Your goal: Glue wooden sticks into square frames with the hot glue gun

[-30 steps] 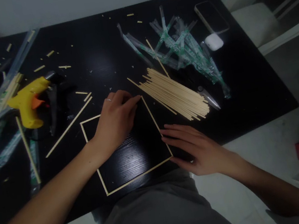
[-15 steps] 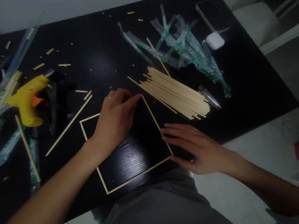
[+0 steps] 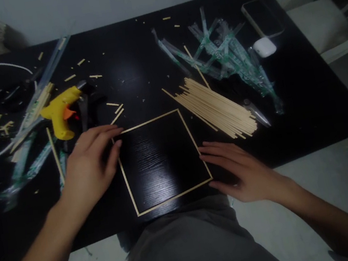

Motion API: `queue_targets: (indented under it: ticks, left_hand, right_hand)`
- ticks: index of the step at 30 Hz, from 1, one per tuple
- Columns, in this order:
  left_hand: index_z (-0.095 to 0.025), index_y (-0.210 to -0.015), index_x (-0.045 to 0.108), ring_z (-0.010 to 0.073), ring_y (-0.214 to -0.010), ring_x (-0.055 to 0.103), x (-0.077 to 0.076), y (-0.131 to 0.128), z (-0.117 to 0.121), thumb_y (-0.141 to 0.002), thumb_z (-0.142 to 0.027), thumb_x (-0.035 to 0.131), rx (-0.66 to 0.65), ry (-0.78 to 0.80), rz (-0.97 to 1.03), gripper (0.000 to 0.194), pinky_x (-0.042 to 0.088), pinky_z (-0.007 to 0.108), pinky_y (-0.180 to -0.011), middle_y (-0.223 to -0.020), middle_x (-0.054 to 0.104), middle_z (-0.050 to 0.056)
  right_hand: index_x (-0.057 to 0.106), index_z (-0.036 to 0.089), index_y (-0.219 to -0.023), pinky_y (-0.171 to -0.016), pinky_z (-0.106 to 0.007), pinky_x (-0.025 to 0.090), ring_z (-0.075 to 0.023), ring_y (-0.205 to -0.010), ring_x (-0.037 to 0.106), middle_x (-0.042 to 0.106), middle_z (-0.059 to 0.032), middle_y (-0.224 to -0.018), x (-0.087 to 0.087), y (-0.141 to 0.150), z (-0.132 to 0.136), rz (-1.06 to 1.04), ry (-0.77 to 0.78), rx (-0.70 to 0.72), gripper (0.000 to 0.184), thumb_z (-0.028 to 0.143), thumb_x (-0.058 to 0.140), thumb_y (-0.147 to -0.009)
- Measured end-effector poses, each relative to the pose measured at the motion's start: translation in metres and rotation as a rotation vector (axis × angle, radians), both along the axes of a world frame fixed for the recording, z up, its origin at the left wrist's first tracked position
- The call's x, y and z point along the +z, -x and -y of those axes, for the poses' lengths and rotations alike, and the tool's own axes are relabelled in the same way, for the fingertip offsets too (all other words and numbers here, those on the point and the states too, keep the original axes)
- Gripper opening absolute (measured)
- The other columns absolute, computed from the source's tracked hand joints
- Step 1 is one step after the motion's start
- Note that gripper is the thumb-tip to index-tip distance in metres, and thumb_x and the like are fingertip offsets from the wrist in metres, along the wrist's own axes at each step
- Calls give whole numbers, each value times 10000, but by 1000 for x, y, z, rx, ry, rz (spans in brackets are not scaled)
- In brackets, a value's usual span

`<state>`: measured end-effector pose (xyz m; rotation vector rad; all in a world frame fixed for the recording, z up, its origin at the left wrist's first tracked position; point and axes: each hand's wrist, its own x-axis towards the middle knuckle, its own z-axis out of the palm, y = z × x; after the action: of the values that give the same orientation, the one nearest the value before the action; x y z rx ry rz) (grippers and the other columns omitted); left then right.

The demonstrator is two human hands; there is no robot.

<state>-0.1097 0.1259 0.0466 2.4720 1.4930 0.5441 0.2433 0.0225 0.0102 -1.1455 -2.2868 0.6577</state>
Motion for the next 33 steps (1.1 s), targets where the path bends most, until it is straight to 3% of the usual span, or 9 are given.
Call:
queue_targets:
  ticks: [3,6,13,18,27,33]
  left_hand:
    - [-274,-1282,671,289,-1253,671,-3,24,21,-1055,-341,542,69,21,-10,269,547,508,-1096,-1339,700,64]
    - [-278,-1437,592,328,-1354,621,-13,33,35,-1049,-350,558,-9,20,-33,396,506,556,-1155,-1473,639,98]
    - [-285,-1655,333,365,-1498,496,-34,38,42,-1047,-355,589,-106,-39,-50,663,422,607,-1240,-1615,520,137]
    - [-314,-1689,252,372,-1540,440,-40,42,45,-1047,-396,577,-116,-3,-26,724,384,624,-1267,-1669,460,118]
    - [-319,-1688,245,378,-1536,449,-39,42,47,-1034,-402,576,-119,25,-40,738,382,645,-1259,-1679,447,132]
    - [-304,-1662,281,360,-1528,466,-38,43,45,-1028,-396,574,-72,49,25,704,401,607,-1256,-1666,459,138]
  right_hand:
    - [496,200,-1559,-1177,-546,535,-315,-1450,570,606,-156,-1538,5,-2,-1,-31,55,-13,673,345,756,-956]
    - [502,231,-1558,-1149,-505,569,-292,-1399,618,609,-138,-1535,10,1,-4,-72,85,-69,642,315,740,-968]
    - [675,255,-1367,-1130,-443,592,-218,-1307,690,715,-70,-1407,15,18,-20,-74,81,-237,338,167,576,-1056]
    - [707,266,-1331,-1122,-479,596,-230,-1287,701,723,-72,-1401,13,19,-28,-82,56,-205,311,184,641,-1038]
    - [743,268,-1288,-1090,-516,607,-263,-1261,714,755,-82,-1341,12,20,-30,-70,-17,-149,293,185,655,-1021]
    - [764,253,-1114,-987,-529,616,-290,-1088,748,784,-89,-1157,17,9,-49,134,-174,-397,184,218,604,-1030]
